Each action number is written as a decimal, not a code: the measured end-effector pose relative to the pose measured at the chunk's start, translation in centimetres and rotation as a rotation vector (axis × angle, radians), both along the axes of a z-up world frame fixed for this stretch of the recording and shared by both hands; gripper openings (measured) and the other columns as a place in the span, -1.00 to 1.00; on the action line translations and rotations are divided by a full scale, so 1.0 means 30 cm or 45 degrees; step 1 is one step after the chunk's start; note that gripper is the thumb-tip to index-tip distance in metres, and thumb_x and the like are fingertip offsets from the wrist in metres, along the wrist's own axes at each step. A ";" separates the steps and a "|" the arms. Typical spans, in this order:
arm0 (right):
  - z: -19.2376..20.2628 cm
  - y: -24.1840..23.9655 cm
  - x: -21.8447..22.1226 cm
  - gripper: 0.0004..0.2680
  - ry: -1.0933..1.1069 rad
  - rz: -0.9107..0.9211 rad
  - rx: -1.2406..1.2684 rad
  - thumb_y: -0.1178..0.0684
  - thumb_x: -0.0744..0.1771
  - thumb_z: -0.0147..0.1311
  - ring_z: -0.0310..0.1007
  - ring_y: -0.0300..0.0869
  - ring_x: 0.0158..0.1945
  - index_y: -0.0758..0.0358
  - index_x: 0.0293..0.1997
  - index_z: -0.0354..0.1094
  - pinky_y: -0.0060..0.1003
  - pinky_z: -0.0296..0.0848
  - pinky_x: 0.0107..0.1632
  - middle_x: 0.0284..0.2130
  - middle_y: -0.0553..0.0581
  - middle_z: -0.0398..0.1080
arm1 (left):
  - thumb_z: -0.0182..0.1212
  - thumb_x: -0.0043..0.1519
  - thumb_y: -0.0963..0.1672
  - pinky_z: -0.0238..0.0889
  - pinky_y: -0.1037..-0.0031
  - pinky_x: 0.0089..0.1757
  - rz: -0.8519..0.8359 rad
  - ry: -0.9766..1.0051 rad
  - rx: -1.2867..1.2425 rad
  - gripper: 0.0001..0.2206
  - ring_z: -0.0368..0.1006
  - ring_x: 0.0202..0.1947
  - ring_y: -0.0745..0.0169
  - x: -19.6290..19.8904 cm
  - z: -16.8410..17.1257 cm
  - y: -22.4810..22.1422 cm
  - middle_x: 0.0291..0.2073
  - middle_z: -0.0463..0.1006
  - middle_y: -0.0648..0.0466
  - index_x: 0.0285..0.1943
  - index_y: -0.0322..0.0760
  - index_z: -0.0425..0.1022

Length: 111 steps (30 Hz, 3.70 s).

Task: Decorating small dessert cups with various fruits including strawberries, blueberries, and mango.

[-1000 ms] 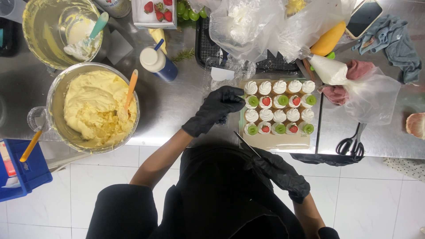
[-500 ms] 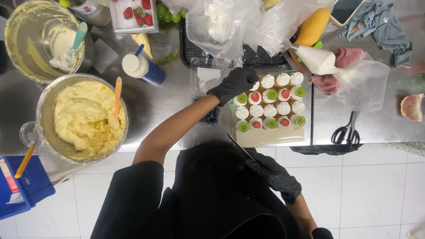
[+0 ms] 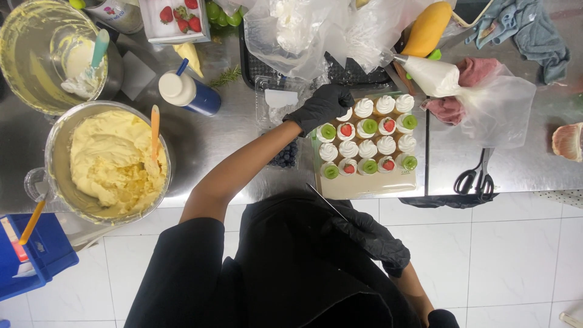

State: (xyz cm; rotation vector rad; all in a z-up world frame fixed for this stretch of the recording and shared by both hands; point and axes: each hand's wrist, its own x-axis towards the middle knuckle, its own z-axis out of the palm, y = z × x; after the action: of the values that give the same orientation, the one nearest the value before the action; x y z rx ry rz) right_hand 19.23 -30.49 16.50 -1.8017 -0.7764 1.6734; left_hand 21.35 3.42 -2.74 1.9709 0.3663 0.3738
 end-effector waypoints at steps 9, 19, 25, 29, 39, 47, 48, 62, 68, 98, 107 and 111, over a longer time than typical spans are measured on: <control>0.028 0.023 0.001 -0.60 -0.047 0.029 -0.091 -0.05 0.35 0.06 0.27 -0.06 0.37 0.11 0.38 0.21 -0.18 0.23 0.35 0.29 0.19 0.34 | 0.35 -0.04 -0.22 0.43 0.36 -0.27 0.042 0.063 -0.008 -0.81 0.60 -0.35 0.09 0.017 0.063 -0.007 -0.38 0.66 0.04 -0.25 -0.17 0.63; 0.000 -0.001 -0.006 -0.64 -0.158 -0.022 -0.124 -0.08 0.33 0.12 0.42 -0.06 0.30 0.12 0.28 0.36 -0.18 0.38 0.31 0.19 0.21 0.45 | 0.33 0.00 -0.19 0.42 0.25 -0.23 0.051 0.101 0.142 -0.83 0.57 -0.28 -0.04 0.017 0.043 -0.001 -0.34 0.66 0.02 -0.22 -0.14 0.63; 0.003 0.009 -0.006 -0.61 -0.170 0.056 -0.275 -0.12 0.34 0.10 0.31 -0.05 0.33 0.07 0.32 0.32 -0.16 0.27 0.35 0.22 0.20 0.38 | 0.32 0.03 -0.21 0.42 0.22 -0.20 0.017 0.009 0.265 -0.84 0.56 -0.24 -0.07 0.000 0.016 -0.011 -0.32 0.65 0.00 -0.22 -0.19 0.60; 0.003 0.010 -0.010 -0.61 -0.107 -0.019 -0.249 -0.14 0.32 0.11 0.35 -0.04 0.33 0.08 0.30 0.34 -0.15 0.31 0.34 0.22 0.18 0.41 | 0.33 0.08 -0.20 0.39 0.12 -0.20 -0.037 0.032 0.399 -0.81 0.53 -0.20 -0.17 -0.012 0.042 -0.026 -0.27 0.61 -0.08 -0.14 -0.22 0.54; -0.021 -0.005 -0.006 -0.61 -0.033 0.021 -0.131 -0.11 0.34 0.07 0.34 -0.05 0.32 0.10 0.32 0.30 -0.17 0.29 0.32 0.23 0.17 0.42 | 0.22 0.14 -0.20 0.38 0.05 -0.22 -0.094 0.078 0.510 -0.85 0.52 -0.21 -0.24 0.005 0.043 -0.050 -0.28 0.59 -0.15 -0.12 -0.21 0.54; 0.006 0.024 0.004 -0.62 -0.024 0.114 -0.123 -0.11 0.36 0.02 0.36 -0.04 0.31 0.11 0.33 0.29 -0.16 0.29 0.34 0.23 0.18 0.42 | 0.16 0.19 -0.21 0.41 0.10 -0.14 -0.136 0.013 0.559 -0.80 0.54 -0.14 -0.20 0.031 -0.041 -0.060 -0.19 0.59 -0.12 -0.02 -0.21 0.52; 0.026 0.035 0.004 -0.61 -0.037 0.107 -0.171 -0.12 0.36 0.02 0.34 -0.04 0.32 0.09 0.34 0.28 -0.15 0.27 0.35 0.22 0.18 0.42 | 0.15 0.22 -0.21 0.41 0.12 -0.10 -0.169 0.064 0.586 -0.79 0.54 -0.10 -0.17 0.039 -0.037 -0.059 -0.15 0.59 -0.12 0.02 -0.21 0.52; 0.012 0.017 -0.006 -0.62 -0.030 -0.004 -0.136 -0.13 0.33 0.08 0.37 -0.05 0.30 0.12 0.29 0.35 -0.16 0.30 0.33 0.21 0.18 0.45 | 0.01 0.43 -0.06 0.12 0.49 0.31 -0.084 0.044 -0.483 -0.67 0.36 0.35 0.29 0.096 0.238 -0.068 0.36 0.47 0.16 0.36 0.08 0.47; 0.010 0.005 -0.007 -0.63 -0.079 -0.006 -0.234 -0.11 0.34 0.09 0.35 -0.06 0.31 0.12 0.29 0.36 -0.16 0.31 0.32 0.21 0.19 0.42 | 0.11 0.12 -0.26 0.35 0.27 0.10 -0.038 0.001 0.440 -0.46 0.48 0.12 -0.05 -0.007 0.152 -0.019 0.21 0.50 -0.05 0.34 -0.05 0.45; 0.025 0.280 -0.272 -0.55 0.332 -0.676 0.380 -0.22 0.42 -0.24 0.33 -0.35 -0.33 0.15 0.48 0.08 -0.46 0.34 -0.25 -0.23 0.12 0.55 | 0.18 0.27 -0.23 0.44 0.37 0.06 0.348 0.019 -1.274 -0.68 0.55 0.02 0.08 -0.741 0.211 -0.203 0.01 0.61 -0.04 0.22 -0.31 0.48; -0.058 0.272 -0.320 -0.58 0.444 -0.882 0.365 -0.21 0.45 -0.15 0.07 -0.38 -0.53 0.21 0.43 0.25 -0.48 0.08 -0.47 -0.49 -0.04 0.26 | 0.20 0.30 -0.28 0.36 0.42 0.18 0.156 -0.096 -1.628 -0.75 0.49 0.14 0.15 -0.769 0.468 -0.238 0.03 0.60 -0.08 0.17 -0.44 0.53; -0.056 0.277 -0.338 -0.60 0.355 -0.855 0.442 -0.16 0.46 -0.14 0.26 -0.35 -0.32 0.31 0.40 0.25 -0.47 0.25 -0.25 -0.29 0.02 0.43 | 0.25 0.24 -0.30 0.44 0.38 0.07 0.264 0.014 -1.692 -0.74 0.54 0.03 0.13 -0.776 0.463 -0.235 -0.04 0.64 -0.05 0.12 -0.40 0.55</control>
State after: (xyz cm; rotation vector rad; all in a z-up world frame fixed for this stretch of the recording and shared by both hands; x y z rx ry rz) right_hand 9.09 -22.19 14.81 -1.3391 -0.2634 1.2113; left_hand -1.91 -3.63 11.15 0.6368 0.6156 0.1532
